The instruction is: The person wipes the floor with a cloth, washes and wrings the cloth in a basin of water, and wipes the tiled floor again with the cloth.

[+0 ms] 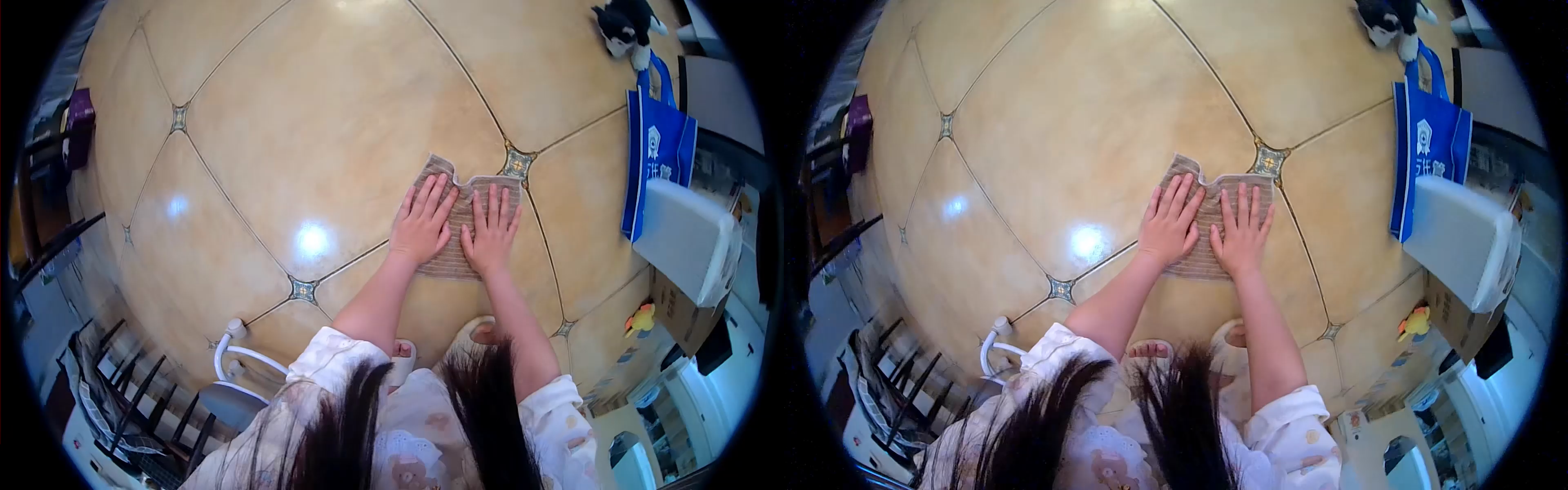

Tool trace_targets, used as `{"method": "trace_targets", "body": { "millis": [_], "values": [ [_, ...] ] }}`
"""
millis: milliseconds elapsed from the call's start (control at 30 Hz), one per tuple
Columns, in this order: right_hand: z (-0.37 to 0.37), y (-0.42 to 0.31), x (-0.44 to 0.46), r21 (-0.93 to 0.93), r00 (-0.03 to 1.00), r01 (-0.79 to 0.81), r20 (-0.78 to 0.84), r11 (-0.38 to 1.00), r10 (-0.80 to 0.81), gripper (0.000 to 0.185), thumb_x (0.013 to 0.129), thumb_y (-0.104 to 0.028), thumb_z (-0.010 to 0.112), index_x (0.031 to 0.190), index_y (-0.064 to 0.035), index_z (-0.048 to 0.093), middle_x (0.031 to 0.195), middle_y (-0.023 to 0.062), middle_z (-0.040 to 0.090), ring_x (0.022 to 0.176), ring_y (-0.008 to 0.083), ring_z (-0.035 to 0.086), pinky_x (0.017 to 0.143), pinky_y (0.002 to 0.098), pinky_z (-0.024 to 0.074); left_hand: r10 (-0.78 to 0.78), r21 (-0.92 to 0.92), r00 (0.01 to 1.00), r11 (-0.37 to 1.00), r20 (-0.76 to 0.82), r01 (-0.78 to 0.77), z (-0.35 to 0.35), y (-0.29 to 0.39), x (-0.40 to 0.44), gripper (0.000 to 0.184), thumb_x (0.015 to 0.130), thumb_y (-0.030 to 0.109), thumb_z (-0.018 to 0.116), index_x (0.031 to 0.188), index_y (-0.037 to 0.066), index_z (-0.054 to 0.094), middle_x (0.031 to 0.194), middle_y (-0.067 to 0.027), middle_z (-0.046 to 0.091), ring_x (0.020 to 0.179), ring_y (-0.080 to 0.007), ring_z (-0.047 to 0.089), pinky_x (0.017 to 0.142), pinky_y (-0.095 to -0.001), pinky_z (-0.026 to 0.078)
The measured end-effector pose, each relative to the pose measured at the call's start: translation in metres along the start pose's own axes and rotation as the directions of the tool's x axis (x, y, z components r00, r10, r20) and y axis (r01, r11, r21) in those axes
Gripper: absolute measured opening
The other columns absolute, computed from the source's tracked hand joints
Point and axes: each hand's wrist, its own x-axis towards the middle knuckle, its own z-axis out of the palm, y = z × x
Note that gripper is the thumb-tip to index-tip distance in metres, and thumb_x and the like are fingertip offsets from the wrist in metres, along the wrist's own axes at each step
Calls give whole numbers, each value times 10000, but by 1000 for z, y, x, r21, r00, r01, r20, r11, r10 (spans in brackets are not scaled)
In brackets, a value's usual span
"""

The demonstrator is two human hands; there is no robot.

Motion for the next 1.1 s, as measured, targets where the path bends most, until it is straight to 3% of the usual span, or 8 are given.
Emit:
{"method": "trace_targets", "body": {
  "millis": [200,333,567,633,733,867,1100],
  "values": [
    [-3,-10,28,-14,992,129,8,992,-129,768,846,-389,566,1522,-105,336,1627,160,181,1515,364,92,1188,615,24,5,-17,998,1000,-67,-6,8,-6,-2,589,873,306,551,1435,146,477,1600,-78,295,1488,-232,244,1216,-447,155],
    [-1,-23,54,-95,975,222,19,970,-221,775,845,-377,547,1511,-45,330,1631,165,168,1518,365,79,1188,608,12,-71,-46,990,997,-125,66,1,-15,4,561,881,318,549,1404,119,505,1592,-66,314,1488,-217,244,1212,-435,168],
    [8,-69,114,-145,940,313,-96,939,-328,681,884,-365,522,1466,-39,388,1623,172,195,1508,377,118,1175,619,64,-138,-70,959,990,-246,124,-32,-94,24,548,899,271,531,1429,140,485,1588,-74,315,1483,-231,250,1210,-448,190],
    [12,-97,138,-139,931,325,-129,936,-342,686,907,-391,516,1504,-93,358,1618,164,213,1504,375,134,1169,623,86,-198,-54,932,980,-302,191,-45,-121,25,557,906,267,524,1447,149,462,1590,-76,308,1482,-235,251,1211,-449,192],
    [17,-161,164,-93,915,362,-154,928,-372,711,920,-415,511,1549,-163,297,1621,158,204,1506,370,126,1171,623,79,-363,-65,859,929,-362,365,-62,-154,-11,587,911,272,515,1480,162,415,1596,-81,292,1484,-243,244,1215,-448,184],
    [21,-235,158,-108,830,554,-5,826,-557,710,936,-455,485,1557,-182,275,1633,138,168,1514,350,98,1183,617,50,-567,-100,707,804,-422,586,-79,-190,-78,633,906,273,521,1512,175,368,1602,-89,276,1488,-257,231,1218,-455,166],
    [31,-311,104,-40,576,815,162,578,-801,715,931,-490,481,1554,-196,289,1637,117,167,1516,324,109,1184,615,53,-818,-202,380,498,-432,844,-67,-168,-192,650,903,267,541,1520,188,357,1605,-98,265,1488,-270,232,1208,-482,179]
  ]
}}
